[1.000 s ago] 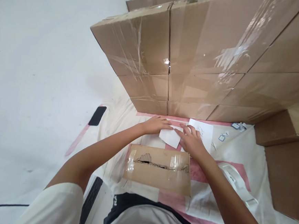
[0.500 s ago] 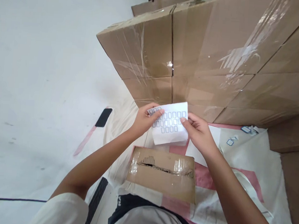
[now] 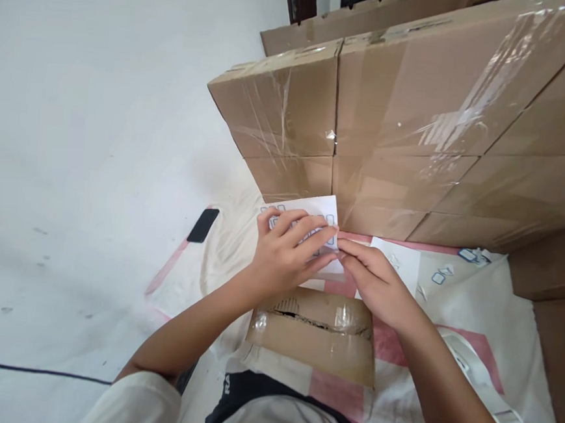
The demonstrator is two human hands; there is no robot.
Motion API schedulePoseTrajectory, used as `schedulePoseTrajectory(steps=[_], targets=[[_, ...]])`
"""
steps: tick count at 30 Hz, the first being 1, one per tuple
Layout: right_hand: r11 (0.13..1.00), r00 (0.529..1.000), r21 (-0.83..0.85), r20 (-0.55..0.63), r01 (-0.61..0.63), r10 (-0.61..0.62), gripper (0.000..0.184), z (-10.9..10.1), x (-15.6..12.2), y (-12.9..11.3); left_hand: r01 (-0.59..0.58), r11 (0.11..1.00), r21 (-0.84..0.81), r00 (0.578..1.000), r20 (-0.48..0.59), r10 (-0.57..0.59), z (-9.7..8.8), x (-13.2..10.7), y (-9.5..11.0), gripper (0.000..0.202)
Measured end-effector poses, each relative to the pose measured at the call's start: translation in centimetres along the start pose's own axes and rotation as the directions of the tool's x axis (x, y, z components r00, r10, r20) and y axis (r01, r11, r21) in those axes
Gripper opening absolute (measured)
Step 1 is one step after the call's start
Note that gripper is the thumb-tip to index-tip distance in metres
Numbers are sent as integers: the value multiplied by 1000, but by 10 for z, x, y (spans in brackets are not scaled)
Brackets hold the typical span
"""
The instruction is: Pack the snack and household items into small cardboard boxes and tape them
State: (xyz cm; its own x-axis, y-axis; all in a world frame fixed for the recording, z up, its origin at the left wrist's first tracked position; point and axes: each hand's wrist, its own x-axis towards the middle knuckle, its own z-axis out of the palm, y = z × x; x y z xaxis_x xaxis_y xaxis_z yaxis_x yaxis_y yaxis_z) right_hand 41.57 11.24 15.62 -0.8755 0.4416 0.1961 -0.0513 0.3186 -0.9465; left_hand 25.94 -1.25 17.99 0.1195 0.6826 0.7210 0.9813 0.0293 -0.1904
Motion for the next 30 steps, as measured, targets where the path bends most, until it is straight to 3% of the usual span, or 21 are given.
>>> schedulePoseTrajectory(steps=[6, 10, 13, 15, 21, 27, 30], targets=[[983, 998, -175, 20, 63, -60, 25, -4, -14, -19, -8, 998, -61, 999, -33, 6, -5, 3, 10, 8], [963, 999, -269, -28, 18, -26, 23, -9, -26, -22, -1, 994, -105, 999, -54, -5, 0, 6, 16, 16], [967, 998, -254, -60, -27, 12, 22, -12, -35, -22, -33, 983, -180, 999, -39, 26, 3, 10, 21, 8], [970, 998, -241, -61, -24, 10, 22, -15, -41, -22, -81, 978, -194, 996, -41, 74, 4, 12, 25, 14], [961, 995, -276, -93, 7, -34, 24, -17, -48, -25, -194, 978, -71, 976, -114, 186, 5, 18, 36, 7], [976, 993, -208, -108, -61, 39, 23, -15, -52, -23, -205, 978, -27, 970, -142, 199, 9, 16, 37, 5], [979, 987, -159, -119, -126, 107, 21, -15, -54, -22, -183, 978, -100, 980, -96, 173, 5, 16, 35, 2]])
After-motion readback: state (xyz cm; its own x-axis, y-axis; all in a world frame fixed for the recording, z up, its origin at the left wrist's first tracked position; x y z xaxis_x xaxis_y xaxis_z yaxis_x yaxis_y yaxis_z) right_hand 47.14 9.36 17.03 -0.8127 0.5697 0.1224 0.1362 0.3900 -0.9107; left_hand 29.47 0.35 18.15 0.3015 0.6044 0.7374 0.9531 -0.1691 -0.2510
